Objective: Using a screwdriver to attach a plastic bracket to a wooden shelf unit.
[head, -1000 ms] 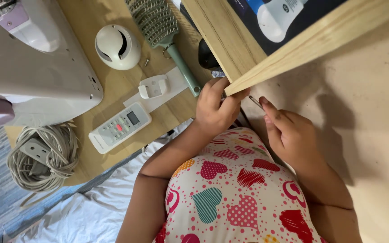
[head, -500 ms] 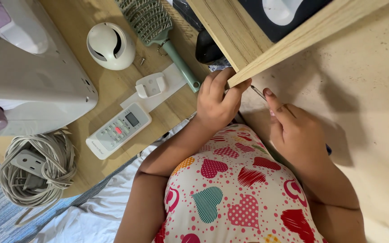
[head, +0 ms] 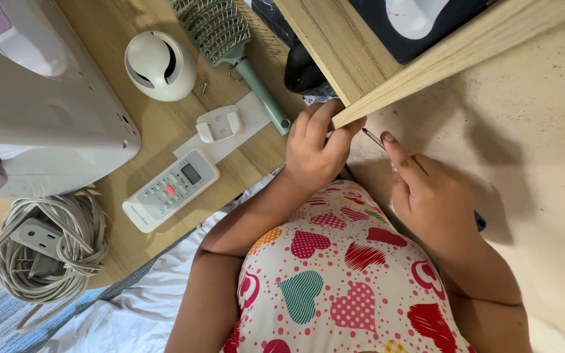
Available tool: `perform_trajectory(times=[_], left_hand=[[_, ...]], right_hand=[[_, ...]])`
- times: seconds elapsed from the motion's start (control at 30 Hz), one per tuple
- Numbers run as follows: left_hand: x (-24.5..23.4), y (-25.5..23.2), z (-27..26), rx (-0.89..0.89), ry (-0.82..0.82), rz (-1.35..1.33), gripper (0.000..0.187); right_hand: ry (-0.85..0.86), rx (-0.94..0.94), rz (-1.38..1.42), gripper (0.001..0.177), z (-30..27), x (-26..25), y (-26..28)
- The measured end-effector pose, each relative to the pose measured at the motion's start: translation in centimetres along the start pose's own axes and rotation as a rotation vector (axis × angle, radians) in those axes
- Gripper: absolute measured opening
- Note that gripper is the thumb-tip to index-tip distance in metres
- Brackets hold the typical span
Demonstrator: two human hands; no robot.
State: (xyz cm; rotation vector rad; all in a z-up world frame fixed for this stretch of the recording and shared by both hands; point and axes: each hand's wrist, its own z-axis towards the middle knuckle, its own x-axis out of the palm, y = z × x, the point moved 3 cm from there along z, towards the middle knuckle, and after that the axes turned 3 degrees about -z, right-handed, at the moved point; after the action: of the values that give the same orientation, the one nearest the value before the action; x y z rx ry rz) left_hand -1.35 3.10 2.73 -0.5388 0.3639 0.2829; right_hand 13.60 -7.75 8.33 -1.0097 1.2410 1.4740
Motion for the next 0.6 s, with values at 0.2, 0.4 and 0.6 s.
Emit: perform_trajectory(times=[0.2,0.4,0.6], left_hand=[[-0.07,-0.06,-0.03,-0.005,0.013,-0.009,0.021],[-0.23,-0.04,-0.17,-0.007,0.016,0.002,0.025],[-0.15,-0.03,-0.38,-0.006,0.030,0.007,0.027]], right_hand=[[0.004,0.020,-0.014,0.061,-0.13,0.00,0.07],[0.003,0.020,0.003,0.059,-0.11,0.27,0.13],[0.002,0.032,-0.001,0.060,-0.15,0.30,0.15]])
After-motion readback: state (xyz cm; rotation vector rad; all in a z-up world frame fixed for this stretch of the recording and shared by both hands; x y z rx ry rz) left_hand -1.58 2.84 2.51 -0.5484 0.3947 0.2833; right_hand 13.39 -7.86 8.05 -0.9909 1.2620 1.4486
